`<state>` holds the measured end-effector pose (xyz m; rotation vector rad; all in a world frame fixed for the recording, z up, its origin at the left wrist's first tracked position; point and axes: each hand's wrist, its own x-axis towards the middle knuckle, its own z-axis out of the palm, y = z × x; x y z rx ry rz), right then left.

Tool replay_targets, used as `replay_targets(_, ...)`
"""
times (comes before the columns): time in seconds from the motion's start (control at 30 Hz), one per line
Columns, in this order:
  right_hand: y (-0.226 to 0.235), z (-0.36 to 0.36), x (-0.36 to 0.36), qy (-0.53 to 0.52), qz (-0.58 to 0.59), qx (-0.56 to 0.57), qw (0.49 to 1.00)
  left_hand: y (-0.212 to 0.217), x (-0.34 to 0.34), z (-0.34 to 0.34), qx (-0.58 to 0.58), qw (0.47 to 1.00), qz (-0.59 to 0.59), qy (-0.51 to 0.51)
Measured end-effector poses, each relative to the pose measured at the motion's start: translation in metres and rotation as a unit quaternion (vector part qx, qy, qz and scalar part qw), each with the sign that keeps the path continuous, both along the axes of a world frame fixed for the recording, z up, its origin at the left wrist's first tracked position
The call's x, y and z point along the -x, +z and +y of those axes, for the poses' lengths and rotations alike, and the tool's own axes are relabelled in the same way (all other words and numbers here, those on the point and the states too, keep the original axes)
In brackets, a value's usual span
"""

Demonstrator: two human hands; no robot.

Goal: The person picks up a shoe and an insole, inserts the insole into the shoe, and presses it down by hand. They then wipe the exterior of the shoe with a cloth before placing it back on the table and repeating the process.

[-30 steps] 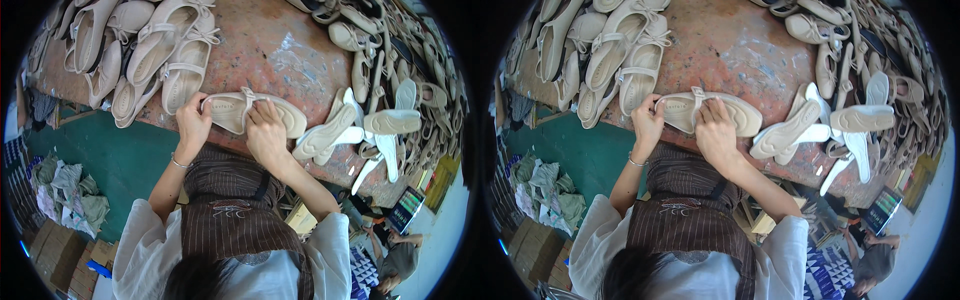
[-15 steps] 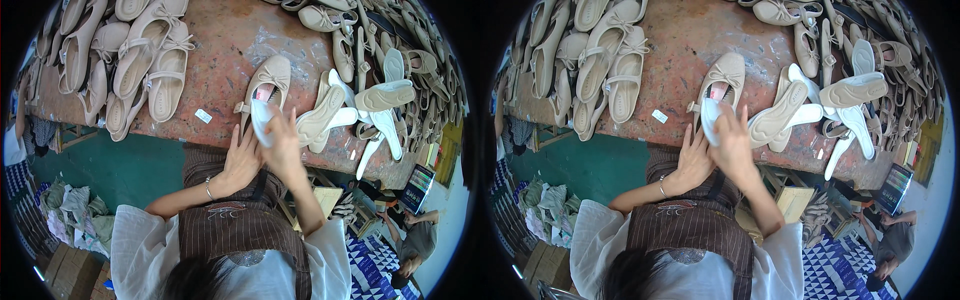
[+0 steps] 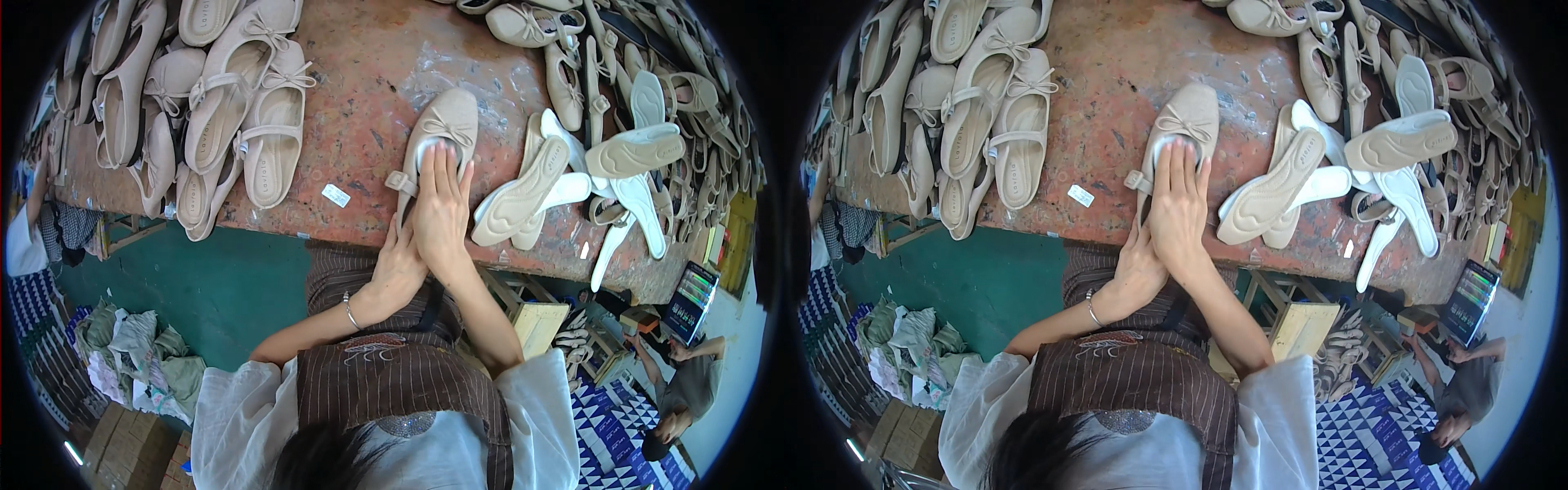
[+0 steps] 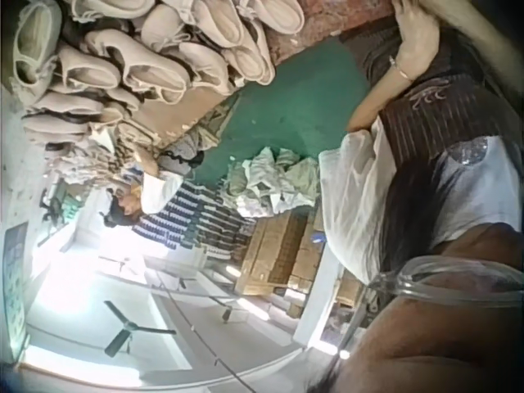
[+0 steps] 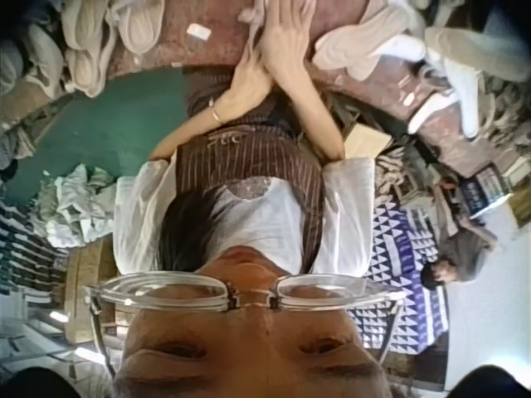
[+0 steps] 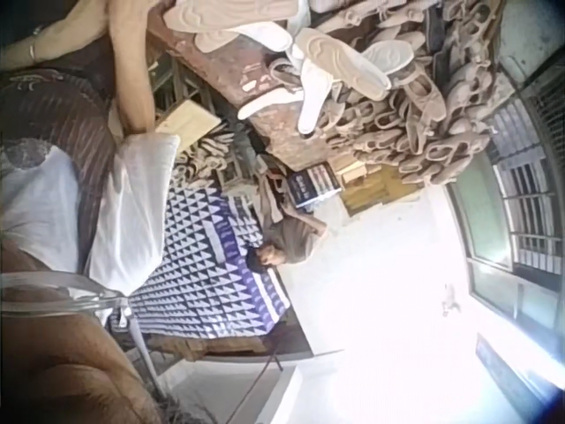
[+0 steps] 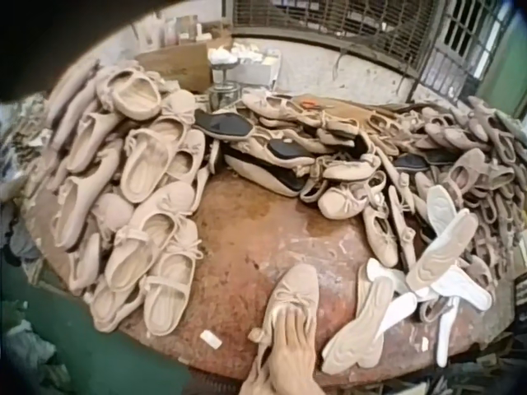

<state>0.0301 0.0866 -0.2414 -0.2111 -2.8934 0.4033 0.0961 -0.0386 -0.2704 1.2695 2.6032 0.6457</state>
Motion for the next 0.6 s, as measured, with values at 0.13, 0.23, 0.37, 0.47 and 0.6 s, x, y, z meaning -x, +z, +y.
replay_targets(0.13,-0.002,0.008,0.011,-0.033,-0.259,-0.003,0.965,0.003,0.002,0.001,0.037,0.998,0.045,0.016)
replay_targets(0.23,0.004,0.008,0.009,-0.013,-0.133,-0.016,0.991,0.004,0.004,0.002,0.012,1.000,0.003,0.018)
replay_targets(0.37,0.010,0.002,-0.010,0.071,-0.131,0.072,0.986,0.006,0.005,0.002,-0.006,1.000,-0.004,0.022)
replay_targets(0.47,0.004,0.007,-0.005,0.032,-0.134,0.012,0.990,0.007,0.008,0.002,0.005,1.000,-0.014,0.017)
replay_targets(0.6,-0.012,0.006,0.005,0.026,-0.045,-0.145,0.988,0.006,0.008,0.001,0.060,0.996,-0.056,-0.024)
